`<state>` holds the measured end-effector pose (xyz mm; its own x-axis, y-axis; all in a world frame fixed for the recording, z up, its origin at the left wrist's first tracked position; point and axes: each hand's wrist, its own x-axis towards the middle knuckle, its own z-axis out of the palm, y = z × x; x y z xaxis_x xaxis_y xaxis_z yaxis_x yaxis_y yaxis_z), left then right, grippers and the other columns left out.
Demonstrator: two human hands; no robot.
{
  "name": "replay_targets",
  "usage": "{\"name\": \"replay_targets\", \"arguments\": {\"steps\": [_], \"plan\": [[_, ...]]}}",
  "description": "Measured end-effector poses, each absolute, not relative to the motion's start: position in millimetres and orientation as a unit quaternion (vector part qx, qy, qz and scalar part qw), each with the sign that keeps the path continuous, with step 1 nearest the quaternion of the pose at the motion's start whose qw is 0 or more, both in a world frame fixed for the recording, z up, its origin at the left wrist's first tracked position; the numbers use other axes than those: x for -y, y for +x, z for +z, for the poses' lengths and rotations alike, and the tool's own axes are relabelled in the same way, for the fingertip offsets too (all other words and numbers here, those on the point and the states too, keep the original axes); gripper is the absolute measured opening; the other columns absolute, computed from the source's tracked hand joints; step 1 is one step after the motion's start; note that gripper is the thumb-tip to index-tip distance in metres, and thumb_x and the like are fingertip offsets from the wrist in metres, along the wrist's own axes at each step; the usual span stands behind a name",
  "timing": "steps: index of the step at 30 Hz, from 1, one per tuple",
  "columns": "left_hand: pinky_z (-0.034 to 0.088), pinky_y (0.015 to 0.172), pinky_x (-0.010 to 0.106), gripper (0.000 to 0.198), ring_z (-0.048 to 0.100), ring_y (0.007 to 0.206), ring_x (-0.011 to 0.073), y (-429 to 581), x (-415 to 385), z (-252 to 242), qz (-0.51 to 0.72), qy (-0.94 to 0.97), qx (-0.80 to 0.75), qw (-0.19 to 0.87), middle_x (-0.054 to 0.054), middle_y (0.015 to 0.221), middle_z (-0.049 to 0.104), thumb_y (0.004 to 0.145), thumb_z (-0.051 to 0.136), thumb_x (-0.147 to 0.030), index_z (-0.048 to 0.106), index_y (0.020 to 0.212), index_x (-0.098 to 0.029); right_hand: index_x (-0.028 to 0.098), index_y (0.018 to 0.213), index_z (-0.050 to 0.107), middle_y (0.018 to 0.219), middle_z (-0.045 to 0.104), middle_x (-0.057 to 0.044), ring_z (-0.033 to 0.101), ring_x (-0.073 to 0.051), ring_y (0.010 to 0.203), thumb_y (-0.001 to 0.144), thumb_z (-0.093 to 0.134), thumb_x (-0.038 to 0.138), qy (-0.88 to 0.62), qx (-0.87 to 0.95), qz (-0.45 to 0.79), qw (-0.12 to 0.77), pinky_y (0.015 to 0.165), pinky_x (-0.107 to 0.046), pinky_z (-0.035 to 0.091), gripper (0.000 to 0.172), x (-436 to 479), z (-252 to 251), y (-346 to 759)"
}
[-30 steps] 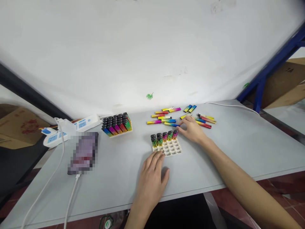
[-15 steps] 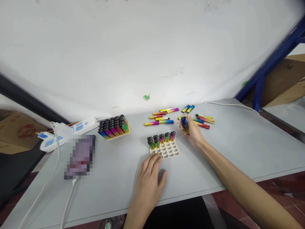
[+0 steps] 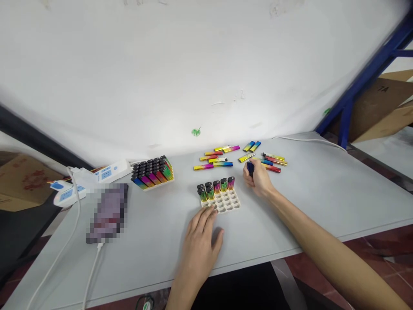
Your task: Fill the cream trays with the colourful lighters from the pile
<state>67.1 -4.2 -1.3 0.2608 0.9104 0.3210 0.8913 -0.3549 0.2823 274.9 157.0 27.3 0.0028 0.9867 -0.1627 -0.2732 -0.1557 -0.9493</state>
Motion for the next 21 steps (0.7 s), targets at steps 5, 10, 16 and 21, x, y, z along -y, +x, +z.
{"name": "replay_targets", "arguments": {"steps": [5, 10, 16, 21], "plan": [[0.047, 0.108, 0.045, 0.040, 0.048, 0.134, 0.0249, 68.3, 4.3, 0.9, 0.220, 0.789, -0.572, 0.037, 0.007, 0.141, 0.057, 0.094, 0.052, -0.026, 0.050, 0.133, -0.019, 0.022, 0.055, 0.040, 0.041, 0.026, 0.007, 0.020, -0.007, 0.035, 0.090, 0.043, 0.058, -0.477, 0.390, 0.580, 0.533, 0.037, -0.023, 0.016, 0.050, -154.8, 27.0, 272.8], [0.046, 0.109, 0.045, 0.041, 0.047, 0.135, 0.0249, 69.6, 5.6, 1.3, 0.220, 0.787, -0.574, 0.049, 0.007, 0.142, 0.056, 0.094, 0.051, -0.027, 0.049, 0.135, -0.019, 0.023, 0.055, 0.042, 0.042, 0.027, 0.006, 0.022, -0.009, 0.036, 0.089, 0.042, 0.066, -0.482, 0.415, 0.553, 0.538, 0.037, -0.024, 0.019, 0.055, -153.3, 25.5, 272.3], [0.044, 0.110, 0.044, 0.041, 0.046, 0.136, 0.0242, 67.5, 7.6, 4.6, 0.212, 0.785, -0.579, 0.057, 0.006, 0.143, 0.054, 0.096, 0.049, -0.028, 0.048, 0.136, -0.020, 0.022, 0.052, 0.043, 0.040, 0.029, 0.005, 0.021, -0.008, 0.035, 0.089, 0.042, 0.049, -0.474, 0.409, 0.560, 0.543, 0.038, -0.023, 0.016, 0.046, -152.2, 26.6, 272.0], [0.045, 0.109, 0.043, 0.040, 0.047, 0.134, 0.0239, 74.3, 6.2, 3.0, 0.221, 0.788, -0.573, 0.053, 0.006, 0.141, 0.056, 0.094, 0.051, -0.027, 0.049, 0.134, -0.020, 0.022, 0.053, 0.043, 0.040, 0.029, 0.005, 0.021, -0.008, 0.035, 0.090, 0.041, 0.049, -0.479, 0.418, 0.547, 0.545, 0.038, -0.024, 0.017, 0.046, -152.9, 24.4, 271.3]]}}
